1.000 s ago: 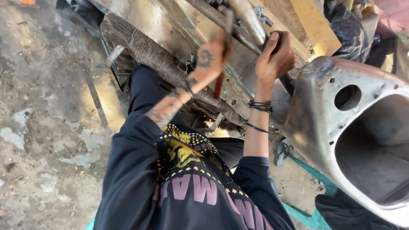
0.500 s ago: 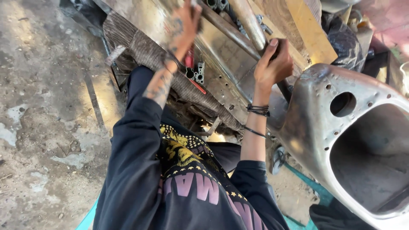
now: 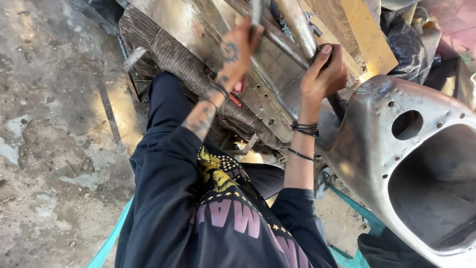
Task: Cleaning and inspecting motorcycle components, including the carburetor and the frame, using hands and a brush.
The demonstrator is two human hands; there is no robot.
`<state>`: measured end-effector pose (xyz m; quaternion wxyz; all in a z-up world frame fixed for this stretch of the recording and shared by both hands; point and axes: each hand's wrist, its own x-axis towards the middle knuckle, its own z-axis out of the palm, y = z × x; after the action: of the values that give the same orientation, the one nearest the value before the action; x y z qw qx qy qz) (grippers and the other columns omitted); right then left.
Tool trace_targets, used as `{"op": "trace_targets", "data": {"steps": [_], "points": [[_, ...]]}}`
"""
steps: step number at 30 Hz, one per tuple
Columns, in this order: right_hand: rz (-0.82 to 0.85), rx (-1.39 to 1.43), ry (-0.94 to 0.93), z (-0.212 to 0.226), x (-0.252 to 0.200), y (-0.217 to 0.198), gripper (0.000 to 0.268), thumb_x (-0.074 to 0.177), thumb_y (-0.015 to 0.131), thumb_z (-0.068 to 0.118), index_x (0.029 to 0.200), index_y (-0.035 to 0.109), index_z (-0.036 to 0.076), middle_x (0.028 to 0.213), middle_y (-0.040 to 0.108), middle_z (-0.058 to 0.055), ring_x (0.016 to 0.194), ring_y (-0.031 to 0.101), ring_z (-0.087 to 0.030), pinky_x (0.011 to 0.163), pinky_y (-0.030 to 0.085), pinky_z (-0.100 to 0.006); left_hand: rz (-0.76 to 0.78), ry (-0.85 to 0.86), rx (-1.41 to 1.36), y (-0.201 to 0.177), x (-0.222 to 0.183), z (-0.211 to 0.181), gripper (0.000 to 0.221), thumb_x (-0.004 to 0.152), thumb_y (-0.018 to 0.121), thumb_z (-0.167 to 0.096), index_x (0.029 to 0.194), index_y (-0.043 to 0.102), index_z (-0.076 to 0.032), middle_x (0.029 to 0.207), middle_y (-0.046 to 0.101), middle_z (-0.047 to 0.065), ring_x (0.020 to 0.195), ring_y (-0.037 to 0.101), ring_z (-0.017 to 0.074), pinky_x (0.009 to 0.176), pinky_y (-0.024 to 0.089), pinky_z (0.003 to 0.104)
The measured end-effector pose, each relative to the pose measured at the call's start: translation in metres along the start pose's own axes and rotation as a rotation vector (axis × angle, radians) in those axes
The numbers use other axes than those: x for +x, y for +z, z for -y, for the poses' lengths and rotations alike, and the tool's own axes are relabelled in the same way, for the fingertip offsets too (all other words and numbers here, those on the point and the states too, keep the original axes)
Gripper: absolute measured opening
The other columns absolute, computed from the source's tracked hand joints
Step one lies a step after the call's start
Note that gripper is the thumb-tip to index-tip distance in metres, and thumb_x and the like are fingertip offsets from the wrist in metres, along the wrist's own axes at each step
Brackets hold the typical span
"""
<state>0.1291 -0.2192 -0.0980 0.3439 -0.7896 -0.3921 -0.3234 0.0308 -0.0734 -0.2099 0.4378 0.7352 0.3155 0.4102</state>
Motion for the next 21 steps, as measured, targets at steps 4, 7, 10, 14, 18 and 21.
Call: {"op": "trace_targets", "data": {"steps": [4, 7, 10, 14, 18, 21], "points": [[-0.025, -0.016, 0.001, 0.011, 0.002, -0.006, 0.071, 0.108, 0.021, 0.061, 0.075, 0.065, 0.016, 0.055, 0.06, 0.002, 0.046, 0.059, -0.019, 0.044, 0.037, -0.034, -0.284, 0.143, 0.295, -0.014, 0.036, 0.12, 0.045, 0.109, 0.043, -0.045, 0.106, 0.059, -0.004, 0.063, 0.066, -0.004, 0.042, 0.059, 0.0042, 0.032, 0.041, 0.017], [-0.021, -0.042, 0.031, 0.018, 0.004, -0.01, 0.068, 0.107, 0.023, 0.059, 0.076, 0.065, 0.016, 0.057, 0.064, -0.004, 0.049, 0.063, -0.03, 0.045, 0.037, -0.041, -0.252, 0.133, 0.283, -0.013, 0.024, 0.083, 0.037, 0.11, 0.045, -0.038, 0.112, 0.059, -0.004, 0.06, 0.063, -0.003, 0.04, 0.055, 0.0053, 0.032, 0.039, 0.019], [-0.039, -0.054, 0.018, 0.02, 0.002, -0.009, 0.065, 0.108, 0.024, 0.056, 0.077, 0.065, 0.017, 0.057, 0.062, -0.002, 0.049, 0.061, -0.028, 0.044, 0.037, -0.04, -0.113, 0.102, 0.142, -0.017, -0.02, -0.009, 0.022, 0.106, 0.046, -0.019, 0.114, 0.058, -0.002, 0.071, 0.068, 0.005, 0.053, 0.064, 0.0168, 0.042, 0.048, 0.028], [-0.045, -0.038, -0.027, 0.02, 0.002, -0.011, 0.059, 0.11, 0.027, 0.05, 0.078, 0.06, 0.014, 0.059, 0.062, -0.006, 0.049, 0.06, -0.032, 0.045, 0.036, -0.043, 0.058, 0.138, -0.043, 0.038, -0.075, -0.077, 0.015, 0.109, 0.048, -0.015, 0.102, 0.057, -0.005, 0.072, 0.069, 0.005, 0.045, 0.059, 0.0119, 0.039, 0.05, 0.02], [-0.031, -0.035, -0.026, 0.011, 0.0, -0.007, 0.066, 0.11, 0.022, 0.054, 0.077, 0.064, 0.015, 0.058, 0.062, -0.001, 0.048, 0.061, -0.022, 0.045, 0.036, -0.036, -0.114, 0.264, -0.191, 0.062, -0.052, -0.007, 0.091, 0.09, 0.035, -0.085, 0.118, 0.06, -0.001, 0.078, 0.071, 0.007, 0.064, 0.073, 0.0162, 0.055, 0.061, 0.021], [-0.023, -0.02, -0.012, 0.008, 0.002, -0.003, 0.068, 0.109, 0.02, 0.055, 0.077, 0.063, 0.014, 0.057, 0.061, -0.002, 0.049, 0.06, -0.024, 0.046, 0.036, -0.036, -0.052, 0.248, 0.087, 0.03, -0.014, 0.014, 0.05, 0.11, 0.038, -0.043, 0.11, 0.061, 0.001, 0.072, 0.072, 0.003, 0.049, 0.069, 0.0093, 0.033, 0.051, 0.017]]}}
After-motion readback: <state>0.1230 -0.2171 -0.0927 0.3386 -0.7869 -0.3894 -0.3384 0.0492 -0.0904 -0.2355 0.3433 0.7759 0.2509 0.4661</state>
